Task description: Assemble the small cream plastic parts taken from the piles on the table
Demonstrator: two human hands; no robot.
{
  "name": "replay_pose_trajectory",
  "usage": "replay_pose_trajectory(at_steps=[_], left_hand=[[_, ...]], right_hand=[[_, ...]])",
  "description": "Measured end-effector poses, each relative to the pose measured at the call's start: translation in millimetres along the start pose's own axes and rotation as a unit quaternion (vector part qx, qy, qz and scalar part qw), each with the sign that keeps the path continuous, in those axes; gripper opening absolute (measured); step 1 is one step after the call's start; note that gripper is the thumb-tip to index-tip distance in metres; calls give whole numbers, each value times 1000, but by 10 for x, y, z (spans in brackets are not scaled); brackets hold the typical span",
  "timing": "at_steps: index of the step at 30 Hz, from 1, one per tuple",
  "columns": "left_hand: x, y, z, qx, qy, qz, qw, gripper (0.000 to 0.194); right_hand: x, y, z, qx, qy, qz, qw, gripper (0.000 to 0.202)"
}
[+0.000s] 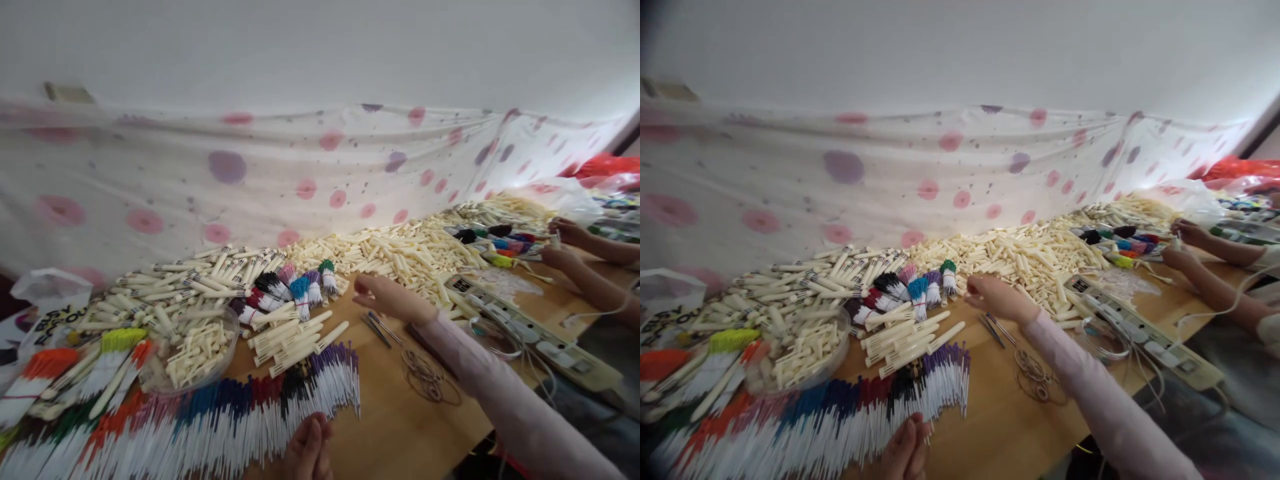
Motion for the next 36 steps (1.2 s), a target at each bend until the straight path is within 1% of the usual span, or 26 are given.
replay_pose_trajectory(at_steps=[2, 3, 4, 5, 6, 7, 8, 9, 11, 13, 15, 18, 20, 24, 26, 28, 31, 32, 33, 35, 36], left_hand=[[5, -17, 41, 14, -5, 12, 1000, 53], [17, -36, 71, 17, -10, 14, 1000, 57], [52, -61, 100, 16, -23, 10, 1000, 59], [128, -46, 140, 32, -57, 5, 998, 57], [213, -29, 178, 44, -95, -9, 994, 55], [286, -16, 211, 51, -125, -37, 990, 54], [345, 16, 246, 63, -151, -59, 985, 53], [389, 47, 278, 73, -174, -82, 979, 52], [446, 101, 340, 90, -208, -125, 966, 47], [487, 110, 397, 97, -233, -167, 953, 42], [518, 70, 437, 97, -243, -211, 942, 40], [552, -31, 457, 90, -235, -267, 930, 41], [568, -67, 463, 89, -229, -287, 926, 42], [572, -28, 492, 104, -225, -315, 916, 36], [563, -2, 510, 114, -222, -339, 907, 29], [552, -2, 518, 117, -216, -360, 900, 23], [541, -69, 500, 101, -209, -383, 894, 18], [547, -96, 498, 97, -211, -388, 892, 17], [555, -117, 498, 95, -214, -393, 889, 16], [570, -134, 504, 97, -221, -393, 887, 15], [571, -133, 505, 98, -222, -390, 888, 15]], right_hand=[[-466, -101, 375, 31, 63, -27, 997, 14], [-708, -123, 582, 83, 119, -82, 986, 13], [-884, -204, 755, 115, 153, -137, 972, 13], [-993, -288, 910, 158, 169, -192, 954, 13], [-1047, -377, 1048, 210, 174, -241, 931, 13], [-1050, -496, 1148, 251, 162, -286, 910, 14], [-1034, -626, 1216, 281, 145, -323, 892, 13], [-1040, -755, 1249, 293, 141, -348, 879, 11], [-1072, -961, 1243, 280, 146, -380, 869, 8], [-1120, -1078, 1213, 248, 161, -398, 868, 9], [-1130, -1129, 1208, 232, 158, -414, 866, 9], [-1138, -1185, 1211, 224, 147, -434, 860, 5], [-1145, -1241, 1194, 215, 144, -454, 853, 4], [-1141, -1319, 1150, 195, 145, -483, 841, 5], [-1129, -1316, 1144, 191, 142, -470, 850, 6], [-1113, -1305, 1143, 186, 131, -440, 869, 11], [-1111, -1315, 1135, 163, 121, -410, 889, 37], [-1121, -1328, 1130, 150, 124, -411, 891, 39], [-1132, -1341, 1130, 140, 129, -417, 889, 35], [-1135, -1367, 1144, 131, 132, -438, 880, 17], [-1134, -1376, 1157, 133, 132, -444, 876, 11]])
Point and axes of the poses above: each hand's wrist, its own z-axis away from the middle knuckle, its own y-axis out of the back of the hand, x = y × z, the point moved 10 cm from there along -z, towards the middle knuckle, and after that the axes turned 15 degrees about -x, right-handed, at the moved point
